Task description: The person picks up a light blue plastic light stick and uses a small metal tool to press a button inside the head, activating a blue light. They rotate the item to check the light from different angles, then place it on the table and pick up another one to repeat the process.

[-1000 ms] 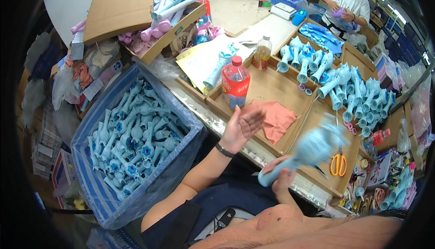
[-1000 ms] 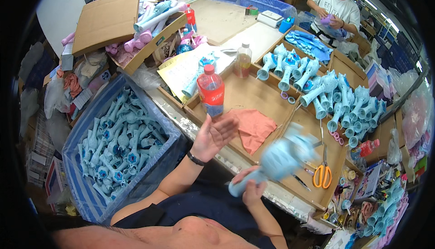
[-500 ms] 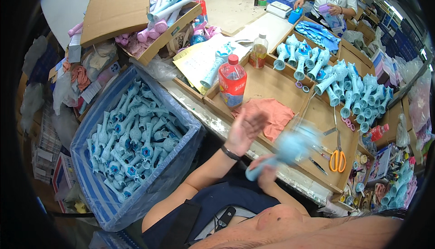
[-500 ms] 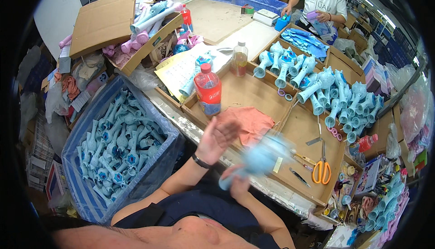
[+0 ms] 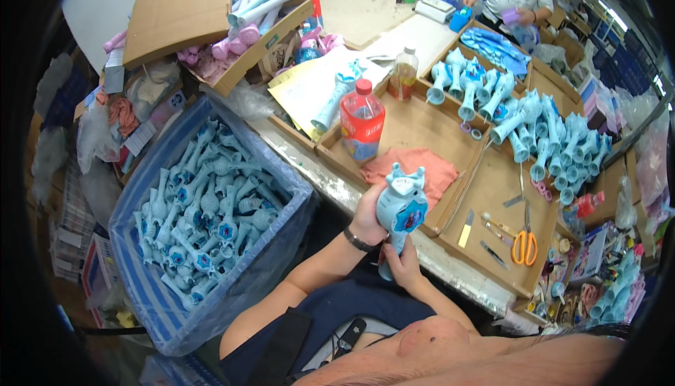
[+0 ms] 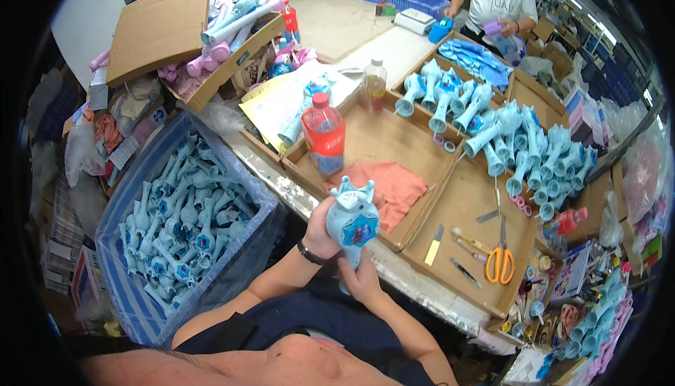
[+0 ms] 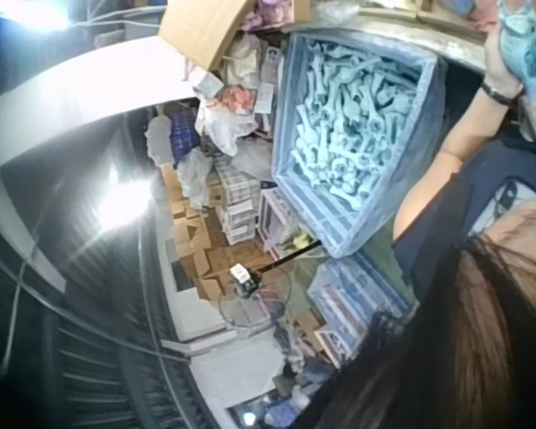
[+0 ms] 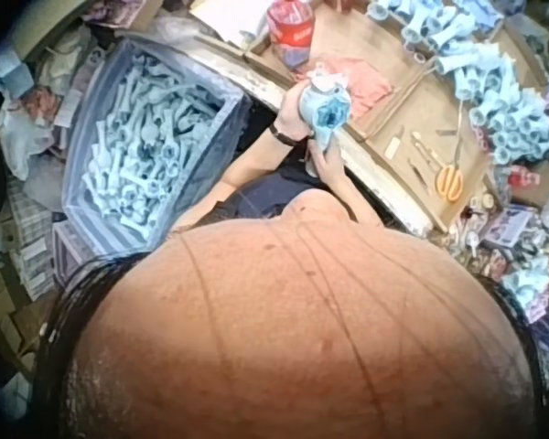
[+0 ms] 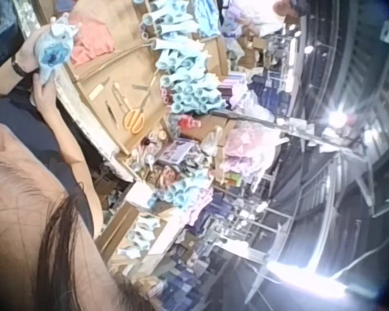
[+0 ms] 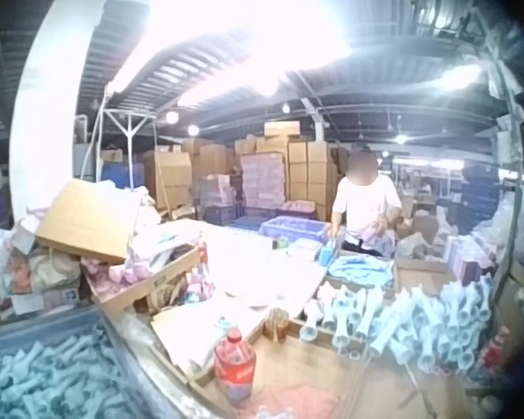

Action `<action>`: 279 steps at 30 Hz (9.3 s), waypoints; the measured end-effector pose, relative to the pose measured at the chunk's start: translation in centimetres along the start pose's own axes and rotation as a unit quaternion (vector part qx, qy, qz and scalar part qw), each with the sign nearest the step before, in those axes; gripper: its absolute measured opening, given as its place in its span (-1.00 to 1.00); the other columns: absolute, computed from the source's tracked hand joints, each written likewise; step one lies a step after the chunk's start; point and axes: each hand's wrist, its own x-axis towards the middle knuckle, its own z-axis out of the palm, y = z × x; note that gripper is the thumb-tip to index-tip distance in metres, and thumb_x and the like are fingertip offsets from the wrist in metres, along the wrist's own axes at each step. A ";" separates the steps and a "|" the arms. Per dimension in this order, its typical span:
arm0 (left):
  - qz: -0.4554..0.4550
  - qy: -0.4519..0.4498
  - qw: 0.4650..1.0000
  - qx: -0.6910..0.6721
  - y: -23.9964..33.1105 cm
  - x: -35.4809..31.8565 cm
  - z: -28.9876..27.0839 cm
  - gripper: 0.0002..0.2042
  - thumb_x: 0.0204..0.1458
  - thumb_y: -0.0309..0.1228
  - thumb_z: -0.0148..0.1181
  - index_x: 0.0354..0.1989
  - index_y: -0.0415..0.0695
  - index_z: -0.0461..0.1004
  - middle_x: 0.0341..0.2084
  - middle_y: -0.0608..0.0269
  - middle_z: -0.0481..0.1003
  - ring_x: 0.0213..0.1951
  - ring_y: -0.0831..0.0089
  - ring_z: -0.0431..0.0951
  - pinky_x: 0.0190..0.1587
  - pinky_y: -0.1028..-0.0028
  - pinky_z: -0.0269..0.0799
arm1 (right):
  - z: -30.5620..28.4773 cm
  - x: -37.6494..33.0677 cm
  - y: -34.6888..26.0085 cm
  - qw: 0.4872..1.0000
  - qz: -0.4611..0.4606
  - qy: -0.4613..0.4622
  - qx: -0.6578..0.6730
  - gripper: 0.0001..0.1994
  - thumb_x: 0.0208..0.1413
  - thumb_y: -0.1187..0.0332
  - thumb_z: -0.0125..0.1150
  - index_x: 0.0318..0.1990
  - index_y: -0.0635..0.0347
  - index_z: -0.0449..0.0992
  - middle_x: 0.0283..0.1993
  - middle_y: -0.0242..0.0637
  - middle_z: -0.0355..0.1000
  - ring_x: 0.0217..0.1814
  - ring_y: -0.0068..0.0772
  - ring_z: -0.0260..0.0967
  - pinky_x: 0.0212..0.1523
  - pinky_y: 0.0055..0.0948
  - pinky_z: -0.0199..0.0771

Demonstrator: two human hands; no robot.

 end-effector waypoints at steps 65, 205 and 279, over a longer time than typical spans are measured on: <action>-0.012 -0.170 0.984 -0.056 2.5 0.7 1.9 -0.50 0.21 -0.08 -0.30 0.09 -0.24 0.27 0.00 0.09 0.39 0.04 0.29 0.39 0.11 0.31 0.25 | 0.0 0.5 -1.9 0.958 -0.237 0.030 0.157 -0.64 0.12 0.08 0.02 -0.21 0.24 0.25 -0.43 -0.16 0.36 -0.52 -0.35 0.35 -0.42 -0.38 0.41; -0.066 0.021 0.994 0.090 -0.3 -3.2 3.2 -0.03 -0.25 0.40 -0.06 0.21 -0.15 0.03 0.00 -0.30 0.28 -0.35 0.18 0.47 -0.48 0.44 0.44 | -6.3 -0.5 -14.1 0.738 -0.551 0.190 -0.340 -0.72 -0.31 0.47 0.26 -0.30 0.18 0.53 -0.34 -0.39 0.38 -0.48 -0.54 0.29 -0.56 -0.63 0.26; -0.077 -0.043 0.879 0.469 0.7 -5.3 5.2 -0.08 -0.20 -0.72 0.22 0.28 -0.13 -0.29 -0.02 0.11 0.26 -0.09 0.44 0.39 -0.06 0.43 0.36 | -9.8 -0.4 -8.5 0.891 -0.034 0.012 0.452 -0.88 0.07 0.49 0.13 -0.24 0.31 0.39 -0.33 -0.26 0.43 -0.31 -0.50 0.42 -0.27 -0.52 0.48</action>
